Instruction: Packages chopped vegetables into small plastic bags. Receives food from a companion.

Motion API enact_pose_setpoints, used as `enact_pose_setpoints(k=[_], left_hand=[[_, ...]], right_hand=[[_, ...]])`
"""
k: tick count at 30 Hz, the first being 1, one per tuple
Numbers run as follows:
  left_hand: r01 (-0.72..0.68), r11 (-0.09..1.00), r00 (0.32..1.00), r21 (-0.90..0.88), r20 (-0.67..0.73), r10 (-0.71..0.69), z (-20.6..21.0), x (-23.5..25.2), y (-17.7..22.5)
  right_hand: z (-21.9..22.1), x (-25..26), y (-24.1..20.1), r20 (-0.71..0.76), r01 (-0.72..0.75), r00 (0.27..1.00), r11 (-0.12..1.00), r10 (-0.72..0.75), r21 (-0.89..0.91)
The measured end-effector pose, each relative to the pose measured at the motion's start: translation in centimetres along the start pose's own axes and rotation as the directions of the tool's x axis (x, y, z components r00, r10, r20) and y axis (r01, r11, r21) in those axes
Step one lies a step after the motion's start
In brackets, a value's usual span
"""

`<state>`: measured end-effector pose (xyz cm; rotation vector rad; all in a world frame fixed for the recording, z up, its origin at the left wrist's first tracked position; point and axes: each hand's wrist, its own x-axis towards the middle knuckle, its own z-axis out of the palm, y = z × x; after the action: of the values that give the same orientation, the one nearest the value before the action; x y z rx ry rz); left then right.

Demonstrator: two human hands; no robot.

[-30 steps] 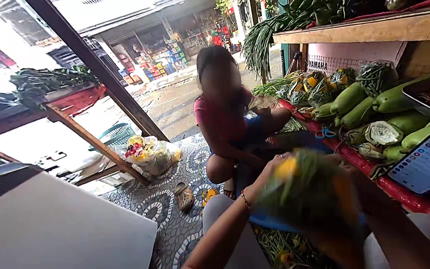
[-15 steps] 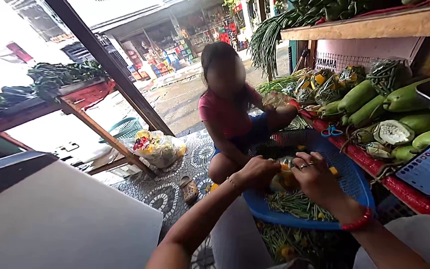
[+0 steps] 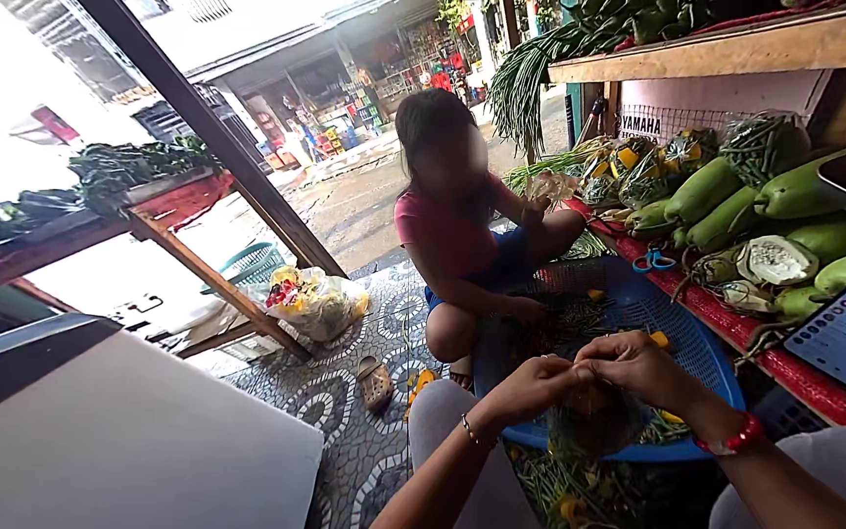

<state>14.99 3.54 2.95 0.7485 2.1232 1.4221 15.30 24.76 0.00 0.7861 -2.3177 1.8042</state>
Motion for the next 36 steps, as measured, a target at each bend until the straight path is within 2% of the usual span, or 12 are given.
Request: enact_pose_setpoints(k=[2, 5, 8, 11, 13, 16, 20, 23, 29, 32, 34, 36], left_hand=[[-0.118, 0.950, 0.989, 0.288, -0.050, 0.138, 0.5, 0.1, 0.1], [-0.243, 0.852, 0.934, 0.465, -0.124, 0.334, 1.3, 0.1, 0.1], [-0.323, 0.735, 0.811, 0.596, -0.226, 0.540, 2.1, 0.4, -0.7], [-0.293, 0.610, 0.662, 0.736, -0.304, 0.685, 3.1, 1.4, -1.9], [-0.273, 0.544, 0.620, 0.793, -0.288, 0.730, 3.5, 2.2, -2.3], [-0.315, 0.563, 0.694, 0.764, -0.219, 0.685, 3.6, 2.3, -2.6], [-0.234, 0.826, 0.889, 0.513, -0.232, 0.395, 2.2, 0.8, -1.4], [-0.164, 0.882, 0.935, 0.442, -0.217, 0.282, 1.4, -0.1, -0.6], [-0.308, 0.616, 0.746, 0.725, -0.218, 0.629, 2.4, 0.1, -2.6], [-0.240, 0.459, 0.671, 0.856, -0.195, 0.715, 2.7, 0.9, -2.9], [-0.157, 0.379, 0.677, 0.912, -0.180, 0.714, 2.8, 1.5, -2.9], [-0.078, 0.368, 0.768, 0.926, -0.179, 0.615, 2.7, 1.9, -2.8]], right_hand=[[-1.0, 0.2, -0.1, 0.090, -0.129, 0.989, 0.975, 0.114, 0.183], [-2.1, 0.2, 0.2, 0.164, -0.160, 0.979, 0.957, 0.122, 0.241], [-2.2, 0.3, 0.3, 0.134, -0.174, 0.981, 0.949, 0.143, 0.265], [-1.6, 0.6, -0.2, 0.064, -0.317, 0.948, 0.911, 0.311, 0.265], [-0.9, 0.8, 0.1, 0.044, -0.391, 0.919, 0.893, 0.391, 0.224], [-0.1, 0.6, 1.6, 0.078, -0.421, 0.907, 0.882, 0.414, 0.214], [0.4, 0.8, 1.3, 0.138, -0.479, 0.878, 0.843, 0.459, 0.246], [0.9, 1.0, 0.5, 0.158, -0.490, 0.871, 0.845, 0.465, 0.215], [1.3, 1.1, -0.4, 0.095, -0.529, 0.846, 0.802, 0.525, 0.278], [0.9, 1.0, -0.5, 0.076, -0.526, 0.846, 0.800, 0.528, 0.290], [0.6, 1.1, -0.7, 0.022, -0.516, 0.849, 0.820, 0.528, 0.248], [0.7, 0.9, -0.7, -0.069, -0.479, 0.873, 0.875, 0.483, 0.068]])
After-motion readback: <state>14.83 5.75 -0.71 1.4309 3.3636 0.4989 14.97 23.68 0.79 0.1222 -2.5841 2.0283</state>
